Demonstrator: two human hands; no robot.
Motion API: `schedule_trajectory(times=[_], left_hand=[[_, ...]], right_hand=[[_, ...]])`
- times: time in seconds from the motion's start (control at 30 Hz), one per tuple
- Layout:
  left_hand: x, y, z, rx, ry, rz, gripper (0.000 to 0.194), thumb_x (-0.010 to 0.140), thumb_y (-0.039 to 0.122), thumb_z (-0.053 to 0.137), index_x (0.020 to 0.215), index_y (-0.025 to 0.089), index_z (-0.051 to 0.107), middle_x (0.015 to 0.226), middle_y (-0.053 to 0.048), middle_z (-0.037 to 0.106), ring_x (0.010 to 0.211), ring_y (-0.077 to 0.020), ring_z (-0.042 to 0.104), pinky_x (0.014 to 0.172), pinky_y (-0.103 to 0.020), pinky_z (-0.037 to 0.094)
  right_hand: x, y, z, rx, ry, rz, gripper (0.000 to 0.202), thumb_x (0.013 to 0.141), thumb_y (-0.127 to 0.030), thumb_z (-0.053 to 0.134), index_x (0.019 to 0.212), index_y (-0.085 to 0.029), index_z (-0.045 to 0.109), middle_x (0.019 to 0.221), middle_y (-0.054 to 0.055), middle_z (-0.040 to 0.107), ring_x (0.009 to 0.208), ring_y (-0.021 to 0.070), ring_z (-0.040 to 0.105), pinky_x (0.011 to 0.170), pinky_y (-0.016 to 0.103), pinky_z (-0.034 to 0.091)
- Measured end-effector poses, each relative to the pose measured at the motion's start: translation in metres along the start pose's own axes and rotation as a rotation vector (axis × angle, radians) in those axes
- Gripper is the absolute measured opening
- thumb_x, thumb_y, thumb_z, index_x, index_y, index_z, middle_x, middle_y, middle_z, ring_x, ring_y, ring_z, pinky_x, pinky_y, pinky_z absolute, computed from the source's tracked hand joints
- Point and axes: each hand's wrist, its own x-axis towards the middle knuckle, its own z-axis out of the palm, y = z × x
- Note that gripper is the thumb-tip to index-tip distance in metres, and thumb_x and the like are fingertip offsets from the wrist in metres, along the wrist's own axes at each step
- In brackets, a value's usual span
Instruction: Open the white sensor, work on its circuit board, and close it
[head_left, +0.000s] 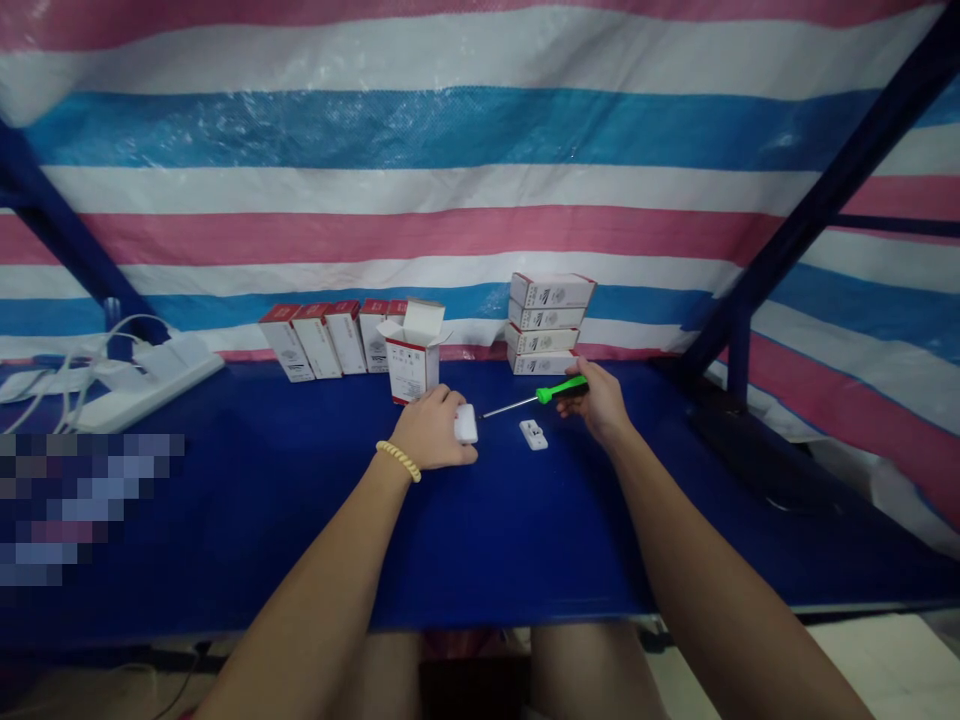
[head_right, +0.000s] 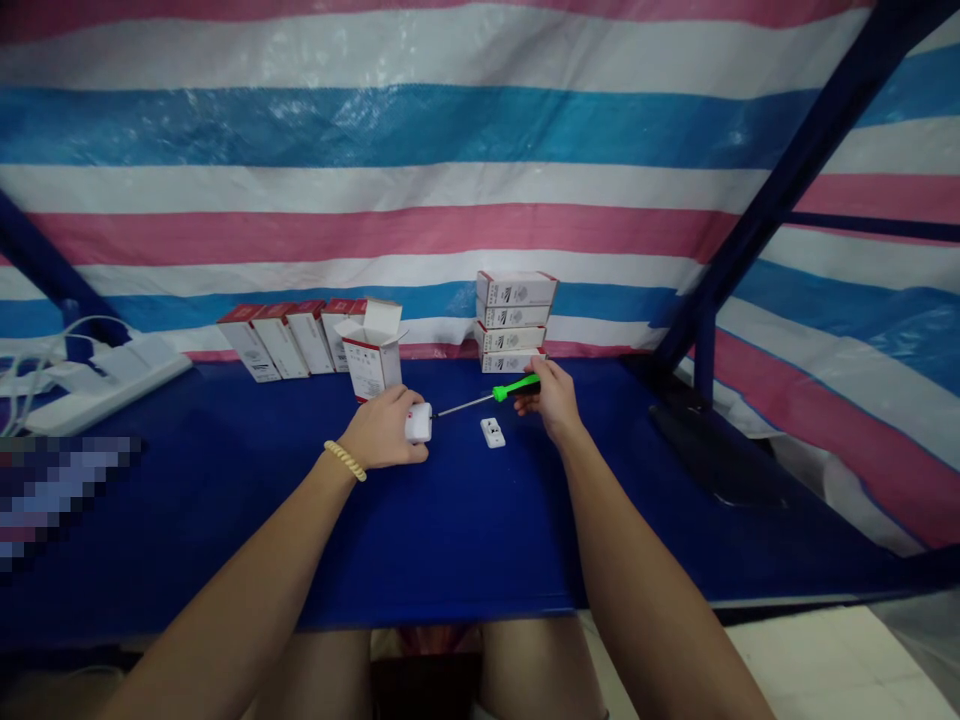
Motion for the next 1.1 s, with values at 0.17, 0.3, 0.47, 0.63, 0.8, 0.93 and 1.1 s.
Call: schedule_trajectory(times=[0.17,0.3,0.47,0.63,0.8,0.93,1.1], left_hand=[[0.003,-0.007,-0.001,-0.102,0.037,0.056,0.057,0.061,0.038,0.073,0.111,0.015,0.059,0.106,-0.009,0.059,0.100,-0.0252,0.057,0.088,-0.037,0.048],[0.003,-0.005,-0.005,-0.070,0.018,0.013,0.057,0.059,0.042,0.077,0.109,0.018,0.063,0.106,-0.008,0.062,0.099,-0.0269,0.059,0.083,-0.039,0.050],[0.003,-0.001,-0.008,-0.029,0.001,-0.030,0.053,0.057,0.039,0.078,0.106,0.021,0.065,0.105,-0.007,0.064,0.097,-0.0278,0.060,0.078,-0.039,0.050],[0.003,-0.002,-0.008,-0.038,0.010,-0.056,0.055,0.058,0.039,0.076,0.108,0.019,0.063,0.106,-0.007,0.065,0.099,-0.0280,0.060,0.078,-0.038,0.050],[0.003,-0.008,-0.008,-0.049,0.014,-0.074,0.058,0.059,0.040,0.077,0.111,0.019,0.062,0.111,-0.007,0.064,0.102,-0.0278,0.060,0.082,-0.039,0.050],[0.003,-0.011,-0.007,-0.052,0.000,-0.071,0.058,0.058,0.041,0.077,0.110,0.020,0.062,0.113,-0.007,0.064,0.103,-0.0276,0.060,0.085,-0.040,0.050],[0.003,-0.014,-0.006,-0.079,0.018,-0.094,0.059,0.056,0.040,0.078,0.109,0.019,0.062,0.111,-0.006,0.064,0.103,-0.0270,0.060,0.085,-0.039,0.050]], right_hand=[[0.000,-0.002,0.000,-0.034,0.041,-0.115,0.040,0.071,-0.058,0.062,0.078,-0.021,0.048,0.048,-0.003,0.054,0.035,0.0142,0.052,0.032,0.025,0.039],[-0.001,-0.004,0.000,-0.069,0.109,-0.238,0.038,0.070,-0.055,0.064,0.073,-0.022,0.046,0.045,-0.006,0.048,0.032,0.0121,0.048,0.029,0.023,0.035],[-0.003,-0.004,0.001,-0.095,0.098,-0.260,0.038,0.071,-0.056,0.063,0.073,-0.022,0.047,0.043,-0.006,0.046,0.033,0.0118,0.048,0.030,0.022,0.035],[-0.003,-0.004,0.001,-0.168,0.125,-0.256,0.039,0.075,-0.060,0.058,0.071,-0.022,0.049,0.041,-0.006,0.045,0.033,0.0115,0.046,0.030,0.022,0.030],[-0.003,-0.003,-0.003,-0.222,0.080,-0.285,0.037,0.074,-0.055,0.063,0.067,-0.022,0.049,0.038,-0.007,0.040,0.032,0.0083,0.038,0.031,0.021,0.028],[-0.005,-0.005,-0.004,-0.082,-0.058,-0.266,0.037,0.067,-0.050,0.072,0.077,-0.022,0.051,0.046,-0.007,0.050,0.035,0.0105,0.047,0.034,0.023,0.037],[-0.006,-0.006,-0.008,0.133,-0.201,-0.208,0.045,0.054,-0.038,0.083,0.082,-0.021,0.053,0.068,-0.003,0.062,0.058,0.0177,0.066,0.059,0.037,0.058]])
